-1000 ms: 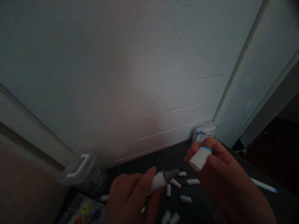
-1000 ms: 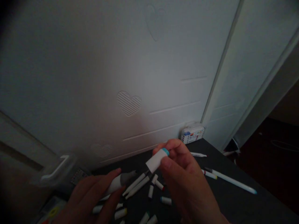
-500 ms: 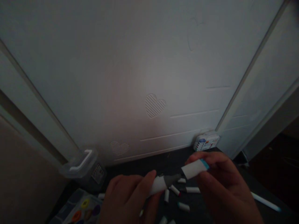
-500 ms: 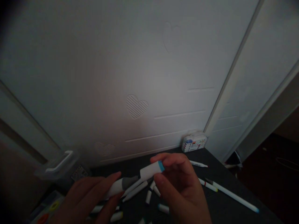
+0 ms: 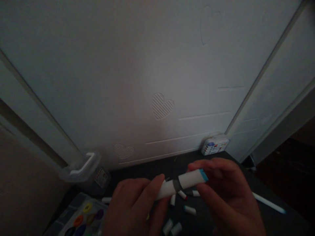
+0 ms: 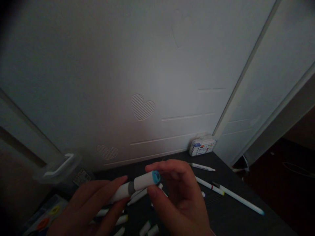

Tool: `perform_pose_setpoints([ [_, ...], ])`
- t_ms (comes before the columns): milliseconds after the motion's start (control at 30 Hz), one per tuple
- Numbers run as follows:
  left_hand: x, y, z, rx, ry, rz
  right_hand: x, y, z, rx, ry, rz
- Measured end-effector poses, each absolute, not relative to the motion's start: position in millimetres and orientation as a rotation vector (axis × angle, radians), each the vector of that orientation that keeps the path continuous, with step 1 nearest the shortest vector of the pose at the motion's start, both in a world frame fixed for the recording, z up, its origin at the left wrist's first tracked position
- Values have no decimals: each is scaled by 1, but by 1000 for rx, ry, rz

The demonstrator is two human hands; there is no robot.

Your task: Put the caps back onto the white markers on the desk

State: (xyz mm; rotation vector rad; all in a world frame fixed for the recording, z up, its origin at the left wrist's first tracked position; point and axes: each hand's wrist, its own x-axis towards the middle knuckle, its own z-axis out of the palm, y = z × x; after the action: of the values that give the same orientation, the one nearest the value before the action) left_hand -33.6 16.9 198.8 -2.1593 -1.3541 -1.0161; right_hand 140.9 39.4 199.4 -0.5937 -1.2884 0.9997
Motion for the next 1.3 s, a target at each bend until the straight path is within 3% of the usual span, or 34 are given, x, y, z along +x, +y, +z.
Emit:
perform_pose_setpoints([
  [933, -28, 11, 207, -2226, -1517, -1021, 155, 36, 201, -724, -1717, 1003],
  [1300, -6, 19, 194, -2371, -1632, -853, 164, 49, 201, -659, -1287, 1037],
])
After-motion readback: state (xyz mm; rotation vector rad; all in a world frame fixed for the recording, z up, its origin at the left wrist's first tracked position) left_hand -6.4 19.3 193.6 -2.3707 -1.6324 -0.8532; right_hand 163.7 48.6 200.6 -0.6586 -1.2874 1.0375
